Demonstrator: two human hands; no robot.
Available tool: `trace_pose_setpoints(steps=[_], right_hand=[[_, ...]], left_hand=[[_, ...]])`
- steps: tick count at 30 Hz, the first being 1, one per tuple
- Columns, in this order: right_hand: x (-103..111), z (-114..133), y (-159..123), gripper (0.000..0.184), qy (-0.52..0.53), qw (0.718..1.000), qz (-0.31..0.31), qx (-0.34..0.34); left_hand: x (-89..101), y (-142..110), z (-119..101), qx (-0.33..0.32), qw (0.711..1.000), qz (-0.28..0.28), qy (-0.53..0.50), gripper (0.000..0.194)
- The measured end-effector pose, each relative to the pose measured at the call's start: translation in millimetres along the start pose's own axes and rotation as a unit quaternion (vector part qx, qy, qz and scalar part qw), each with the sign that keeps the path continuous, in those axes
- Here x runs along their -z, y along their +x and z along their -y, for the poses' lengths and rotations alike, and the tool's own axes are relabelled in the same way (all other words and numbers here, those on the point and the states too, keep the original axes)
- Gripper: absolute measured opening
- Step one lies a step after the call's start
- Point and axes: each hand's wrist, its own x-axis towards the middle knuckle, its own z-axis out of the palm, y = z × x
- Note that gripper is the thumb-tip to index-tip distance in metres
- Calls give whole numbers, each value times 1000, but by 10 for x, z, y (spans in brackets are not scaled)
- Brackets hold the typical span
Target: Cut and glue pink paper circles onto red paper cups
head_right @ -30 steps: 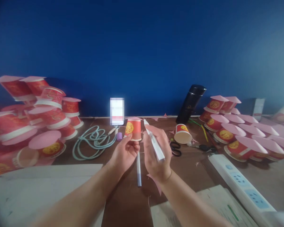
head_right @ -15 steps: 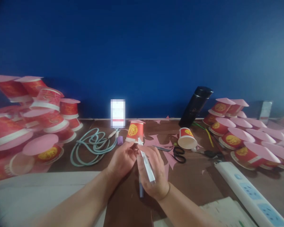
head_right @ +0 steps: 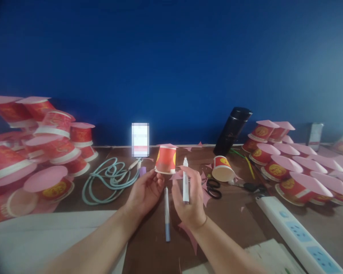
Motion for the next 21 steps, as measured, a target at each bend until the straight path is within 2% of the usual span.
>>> trace_pose_setpoints(steps=[4, 8, 13, 16, 21], right_hand=[[14, -5, 10, 38, -29, 997, 29, 70], [9, -90, 74, 30, -79, 992, 10, 93], [33, -137, 130, 27, -102, 986, 35, 128], [47, -125, 136, 25, -104, 985, 37, 135], [59, -144, 132, 24, -118, 985, 26, 124]], left_hand=[[-22, -29, -27, 18, 1000, 4, -17, 12], [-19, -54, -38, 46, 999, 7, -28, 13], [-25, -60, -40, 90, 996, -1, -30, 16], [-32, -53, -18, 77, 997, 7, -19, 18], [15, -42, 55, 26, 998, 62, 18, 14]])
